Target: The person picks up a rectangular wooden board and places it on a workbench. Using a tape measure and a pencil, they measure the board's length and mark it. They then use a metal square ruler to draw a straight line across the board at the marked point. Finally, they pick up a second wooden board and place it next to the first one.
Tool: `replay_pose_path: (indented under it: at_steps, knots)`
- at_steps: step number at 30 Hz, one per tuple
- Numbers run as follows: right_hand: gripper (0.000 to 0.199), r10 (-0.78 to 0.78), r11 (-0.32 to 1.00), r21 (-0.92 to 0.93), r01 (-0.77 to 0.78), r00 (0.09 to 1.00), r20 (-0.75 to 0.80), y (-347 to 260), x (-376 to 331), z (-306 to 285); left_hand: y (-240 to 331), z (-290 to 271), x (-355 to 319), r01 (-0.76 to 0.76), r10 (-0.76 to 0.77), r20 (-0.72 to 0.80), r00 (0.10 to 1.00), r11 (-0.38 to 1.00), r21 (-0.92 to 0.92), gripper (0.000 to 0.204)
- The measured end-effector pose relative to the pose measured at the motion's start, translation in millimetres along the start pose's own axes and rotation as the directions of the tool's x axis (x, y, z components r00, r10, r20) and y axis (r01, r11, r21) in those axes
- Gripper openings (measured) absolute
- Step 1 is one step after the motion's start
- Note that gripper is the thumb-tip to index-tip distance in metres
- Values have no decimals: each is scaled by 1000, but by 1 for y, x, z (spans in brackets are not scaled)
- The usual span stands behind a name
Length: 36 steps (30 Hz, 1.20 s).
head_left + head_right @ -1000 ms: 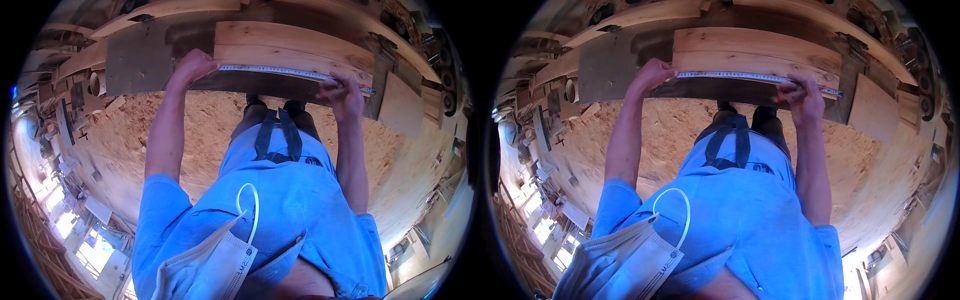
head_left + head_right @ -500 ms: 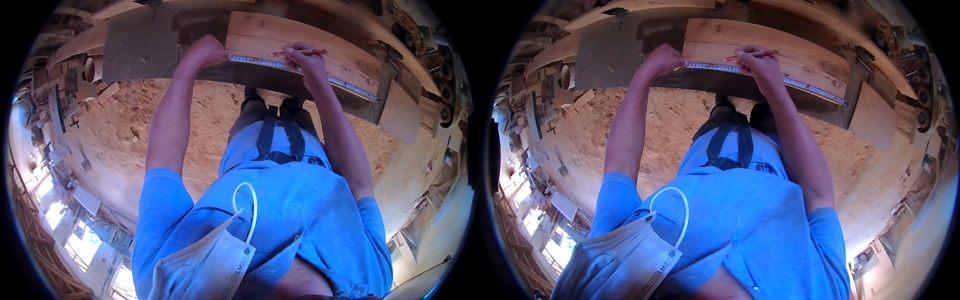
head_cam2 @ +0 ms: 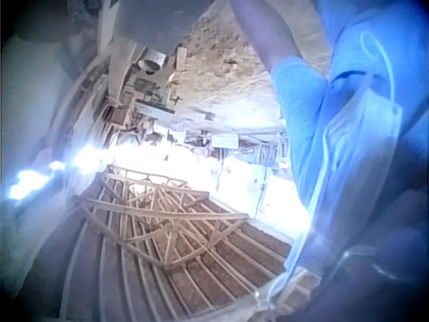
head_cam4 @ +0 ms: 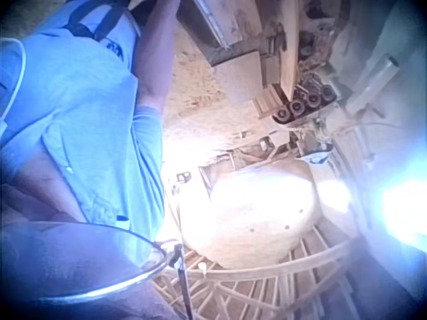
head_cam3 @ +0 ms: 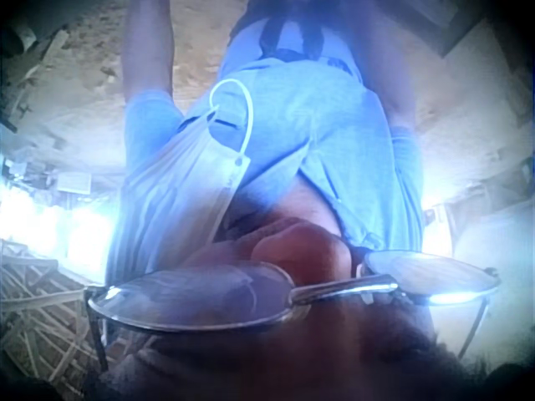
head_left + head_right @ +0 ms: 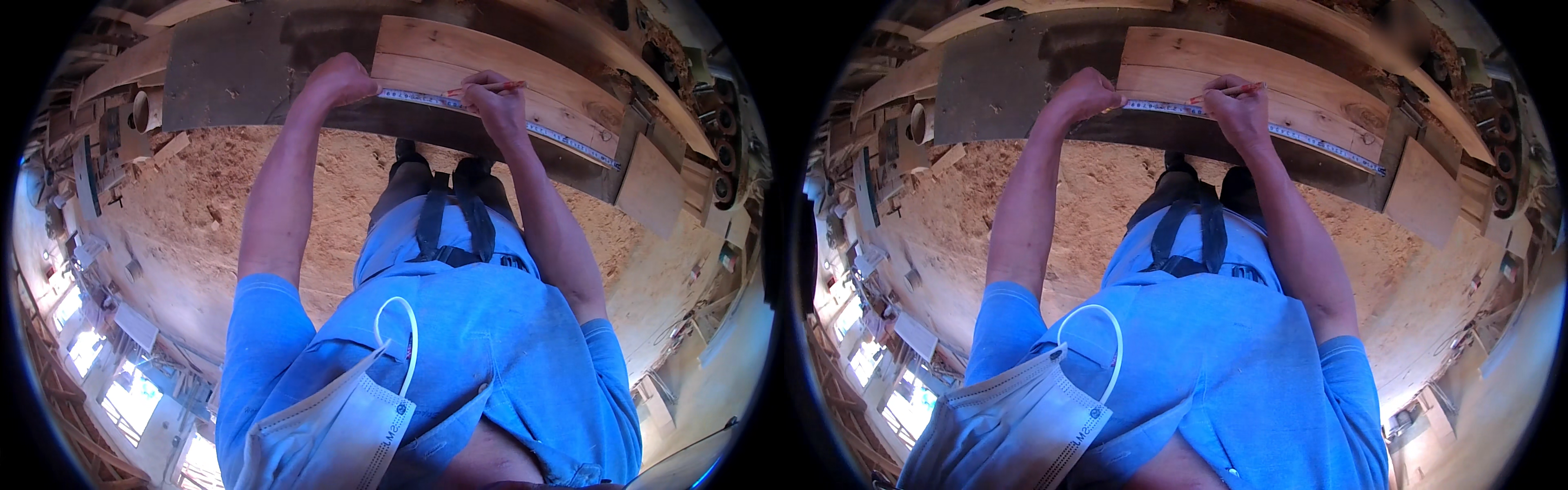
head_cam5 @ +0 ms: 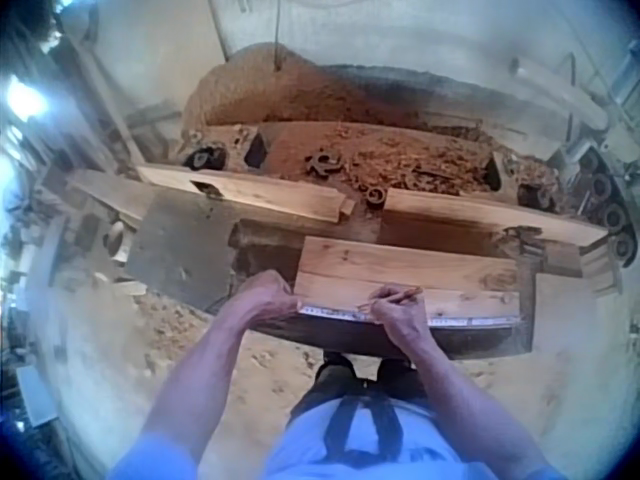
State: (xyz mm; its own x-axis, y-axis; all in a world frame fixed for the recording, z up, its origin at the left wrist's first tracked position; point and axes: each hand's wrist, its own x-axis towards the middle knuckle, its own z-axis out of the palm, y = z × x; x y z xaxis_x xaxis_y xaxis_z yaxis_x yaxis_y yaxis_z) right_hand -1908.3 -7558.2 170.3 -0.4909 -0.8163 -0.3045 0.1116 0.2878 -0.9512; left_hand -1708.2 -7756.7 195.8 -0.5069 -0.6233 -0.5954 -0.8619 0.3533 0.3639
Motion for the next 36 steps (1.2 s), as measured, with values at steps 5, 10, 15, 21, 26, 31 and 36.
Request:
replay_pose_path:
  at_steps: [5, 10, 15, 21, 26, 31, 36]
  knots:
    - [18, -11, 1000, -14, 10, 999, -33, 0, 3, 2, 1, -1, 1, 10, -10, 33, 999, 1000, 2, 35]
    - [18, -45, 995, -93, 44, 999, -11, 0, 2, 1, 1, -1, 2, 12, -12, 39, 999, 1000, -12, 34]
    - [18, -40, 995, -88, 39, 999, -12, 0, 3, 2, 1, 0, 2, 28, -28, 23, 999, 999, -19, 33]
    - [18, -42, 994, -104, 40, 999, -19, -1, 5, 2, 2, -1, 2, 27, -26, 32, 999, 1000, -16, 33]
    - [18, -39, 991, -132, 35, 999, -28, -2, 4, 1, 0, -1, 5, 11, -11, 23, 1000, 1000, -10, 33]
    - [17, 14, 993, -121, -15, 1000, -11, -1, 6, 2, -3, 1, 7, -4, 4, 40, 999, 1000, -5, 32]
    - [18, -32, 996, -90, 26, 997, -72, 1, 6, 1, 0, -1, 5, -12, 12, 19, 1000, 1000, -2, 31]
